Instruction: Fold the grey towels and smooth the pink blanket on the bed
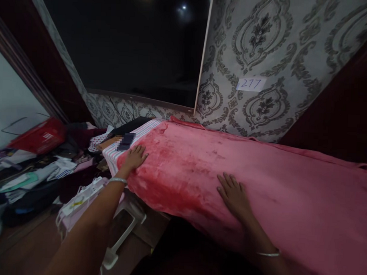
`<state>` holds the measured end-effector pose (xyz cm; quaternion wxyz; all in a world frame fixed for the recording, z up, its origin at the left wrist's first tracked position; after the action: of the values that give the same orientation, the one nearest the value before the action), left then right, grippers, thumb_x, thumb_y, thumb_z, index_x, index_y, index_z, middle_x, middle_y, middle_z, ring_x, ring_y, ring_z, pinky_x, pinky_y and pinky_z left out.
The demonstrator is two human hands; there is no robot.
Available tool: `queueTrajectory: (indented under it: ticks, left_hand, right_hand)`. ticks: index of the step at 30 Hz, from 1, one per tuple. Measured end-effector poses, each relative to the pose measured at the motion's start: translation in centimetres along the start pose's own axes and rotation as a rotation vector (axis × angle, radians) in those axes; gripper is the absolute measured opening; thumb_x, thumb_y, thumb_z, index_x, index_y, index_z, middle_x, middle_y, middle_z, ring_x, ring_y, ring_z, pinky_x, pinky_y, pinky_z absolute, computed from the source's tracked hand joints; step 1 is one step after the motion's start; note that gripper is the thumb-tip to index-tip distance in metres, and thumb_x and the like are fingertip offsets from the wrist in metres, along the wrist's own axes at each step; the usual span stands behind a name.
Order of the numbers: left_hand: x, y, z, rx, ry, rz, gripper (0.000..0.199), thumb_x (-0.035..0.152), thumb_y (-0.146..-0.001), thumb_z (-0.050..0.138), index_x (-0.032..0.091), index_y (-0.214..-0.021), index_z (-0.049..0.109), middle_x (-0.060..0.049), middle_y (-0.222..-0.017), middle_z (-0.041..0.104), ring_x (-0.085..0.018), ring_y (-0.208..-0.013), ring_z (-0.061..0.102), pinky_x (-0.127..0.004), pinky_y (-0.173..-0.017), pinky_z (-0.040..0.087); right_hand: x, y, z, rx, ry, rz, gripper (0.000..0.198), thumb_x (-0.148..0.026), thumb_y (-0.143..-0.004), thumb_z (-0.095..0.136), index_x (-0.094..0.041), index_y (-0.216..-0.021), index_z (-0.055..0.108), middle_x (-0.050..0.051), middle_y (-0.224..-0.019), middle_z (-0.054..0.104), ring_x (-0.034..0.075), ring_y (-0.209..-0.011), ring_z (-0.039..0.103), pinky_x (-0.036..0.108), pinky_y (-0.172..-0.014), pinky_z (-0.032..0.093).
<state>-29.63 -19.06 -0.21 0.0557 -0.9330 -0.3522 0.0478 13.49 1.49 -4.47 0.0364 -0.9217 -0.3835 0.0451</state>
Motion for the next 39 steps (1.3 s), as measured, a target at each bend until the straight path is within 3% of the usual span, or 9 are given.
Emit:
queueTrajectory:
  ticks: [6,9,12,17,19,21,24,34,39]
  left_hand:
    - [-2.0,2.7,-0.9,0.052,-0.020,-0.053,0.058,0.043,-0.102,0.027,0.018,-0.153,0.043,-0.015,-0.163,0.038,-0.030,-0.152,0.030,-0.060,-0.118,0.028]
    - [-0.7,4.1,-2.5,0.120,0.002,-0.102,0.057,0.044,-0.102,0.027,0.016,-0.146,0.050,-0.018,-0.156,0.046,-0.034,-0.149,0.034,-0.067,-0.115,0.029]
    - [5.5,6.0,-3.5,0.155,0.094,0.072,0.055,0.045,-0.102,0.030,0.015,-0.141,0.055,-0.018,-0.151,0.052,-0.034,-0.148,0.036,-0.064,-0.117,0.028]
    - [21.2,13.1,-2.3,0.079,0.304,0.732,0.063,0.057,-0.100,0.039,0.023,-0.153,0.045,-0.011,-0.160,0.044,-0.027,-0.152,0.033,-0.053,-0.125,0.023]
    - [24.5,15.4,-1.6,0.067,0.318,0.880,0.066,0.060,-0.099,0.039,0.025,-0.155,0.042,-0.010,-0.161,0.043,-0.026,-0.152,0.032,-0.051,-0.126,0.023]
    - [25.1,16.0,-0.9,0.072,0.300,0.914,0.068,0.062,-0.099,0.039,0.025,-0.155,0.041,-0.010,-0.162,0.041,-0.027,-0.153,0.031,-0.051,-0.126,0.023]
    - [21.9,14.3,-0.1,0.100,0.254,0.835,0.074,0.065,-0.096,0.043,0.022,-0.155,0.041,-0.013,-0.162,0.040,-0.030,-0.154,0.029,-0.053,-0.125,0.022]
    - [1.6,8.7,-0.1,0.049,0.107,0.269,0.063,0.046,-0.095,0.056,0.020,-0.151,0.047,-0.013,-0.158,0.045,-0.030,-0.148,0.037,-0.048,-0.123,0.029]
    - [-2.4,8.3,-2.7,0.072,0.067,0.062,0.047,0.042,-0.094,0.063,0.019,-0.134,0.057,-0.012,-0.138,0.058,-0.027,-0.120,0.060,-0.052,-0.100,0.053]
  right_hand:
    - [0.0,0.1,-0.4,0.046,-0.015,-0.012,0.055,-0.038,-0.104,0.030,-0.028,-0.156,0.043,0.007,-0.165,0.034,0.030,-0.152,0.029,0.058,-0.119,0.027]
    - [0.0,0.1,-0.4,0.046,-0.032,-0.012,0.054,-0.040,-0.104,0.029,-0.028,-0.156,0.043,0.007,-0.166,0.034,0.030,-0.152,0.028,0.058,-0.119,0.027]
    - [0.2,0.1,-0.4,0.040,-0.050,-0.006,0.054,-0.041,-0.105,0.029,-0.029,-0.156,0.043,0.007,-0.166,0.034,0.030,-0.153,0.028,0.059,-0.119,0.027]
    - [0.2,0.1,-0.8,0.036,-0.056,-0.009,0.055,-0.041,-0.104,0.029,-0.028,-0.156,0.042,0.007,-0.166,0.033,0.030,-0.152,0.028,0.059,-0.118,0.027]
    - [0.1,0.2,-0.9,0.025,-0.049,-0.009,0.055,-0.041,-0.104,0.029,-0.028,-0.157,0.042,0.007,-0.166,0.032,0.030,-0.153,0.028,0.059,-0.119,0.027]
    - [0.1,0.2,-1.0,0.011,-0.039,0.000,0.056,-0.041,-0.104,0.029,-0.027,-0.157,0.041,0.007,-0.167,0.032,0.030,-0.153,0.028,0.059,-0.119,0.027]
    - [0.1,0.3,-1.1,0.005,-0.023,0.003,0.055,-0.041,-0.105,0.030,-0.028,-0.157,0.041,0.006,-0.167,0.032,0.029,-0.153,0.028,0.058,-0.119,0.028]
    - [0.3,0.2,-0.7,0.018,-0.023,-0.007,0.056,-0.041,-0.104,0.028,-0.029,-0.157,0.040,0.006,-0.166,0.032,0.031,-0.153,0.027,0.060,-0.119,0.027]
    - [0.2,0.0,-0.5,0.024,-0.039,-0.014,0.055,-0.041,-0.104,0.028,-0.029,-0.157,0.041,0.006,-0.166,0.034,0.030,-0.152,0.028,0.059,-0.119,0.026]
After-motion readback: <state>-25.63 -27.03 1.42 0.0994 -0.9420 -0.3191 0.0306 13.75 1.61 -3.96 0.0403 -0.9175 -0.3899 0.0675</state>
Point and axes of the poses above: each hand's wrist, its own y-axis away from the middle knuckle, its own z-axis out of the palm, x = y × z, the point moved 9 cm from there along -y, towards the middle knuckle
